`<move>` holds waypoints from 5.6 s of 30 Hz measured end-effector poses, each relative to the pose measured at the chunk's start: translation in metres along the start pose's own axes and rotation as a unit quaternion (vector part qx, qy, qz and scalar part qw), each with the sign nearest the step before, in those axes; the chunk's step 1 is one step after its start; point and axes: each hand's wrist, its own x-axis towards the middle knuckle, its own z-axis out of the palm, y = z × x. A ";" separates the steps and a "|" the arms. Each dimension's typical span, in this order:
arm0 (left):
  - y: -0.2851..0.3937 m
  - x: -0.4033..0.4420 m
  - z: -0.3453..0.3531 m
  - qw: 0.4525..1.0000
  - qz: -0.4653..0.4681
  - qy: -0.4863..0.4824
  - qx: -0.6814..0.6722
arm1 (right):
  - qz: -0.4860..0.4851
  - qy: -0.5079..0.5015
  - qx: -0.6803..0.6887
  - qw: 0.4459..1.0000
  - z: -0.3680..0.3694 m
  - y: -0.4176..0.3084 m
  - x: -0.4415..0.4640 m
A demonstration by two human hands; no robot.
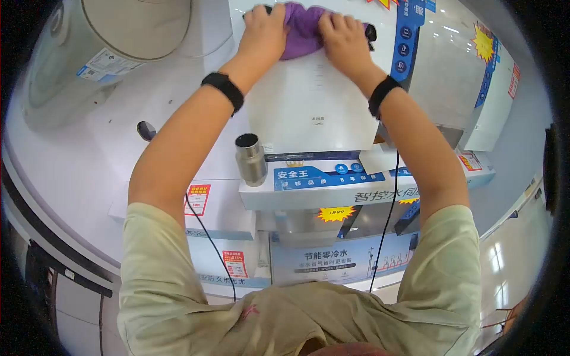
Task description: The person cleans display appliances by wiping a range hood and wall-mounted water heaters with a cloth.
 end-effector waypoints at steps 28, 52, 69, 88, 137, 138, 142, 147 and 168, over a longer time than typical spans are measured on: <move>0.101 -0.176 -0.003 0.942 -0.088 -0.317 -0.059 | -0.108 -0.180 0.155 0.965 -0.057 -0.077 -0.188; 0.213 -0.203 0.034 0.723 -0.445 -0.021 -0.528 | 0.056 -0.068 0.151 0.985 -0.049 0.027 -0.136; 0.191 -0.279 -0.085 0.644 -0.490 -0.197 -0.553 | 0.102 -0.006 0.003 0.995 -0.025 0.039 -0.092; 0.095 -0.045 0.033 0.991 0.128 -0.040 0.029 | 0.095 -0.020 -0.018 0.995 -0.029 0.056 -0.077; 0.162 -0.126 0.052 0.956 0.157 -0.238 0.067 | 0.315 -0.192 0.059 0.927 -0.105 0.000 -0.234; 0.166 -0.126 0.052 0.954 0.155 -0.247 0.075 | 0.326 -0.194 0.069 0.923 -0.110 0.003 -0.234; 0.179 -0.130 0.052 0.943 0.141 -0.293 0.068 | 0.451 -0.193 0.200 0.848 -0.095 -0.006 -0.256; 0.181 -0.135 0.058 0.948 0.146 -0.276 0.068 | 0.500 -0.080 0.256 0.823 -0.072 -0.018 -0.264; 0.205 -0.155 0.069 0.946 0.097 -0.306 0.047 | 0.520 -0.177 0.404 0.731 -0.050 0.007 -0.264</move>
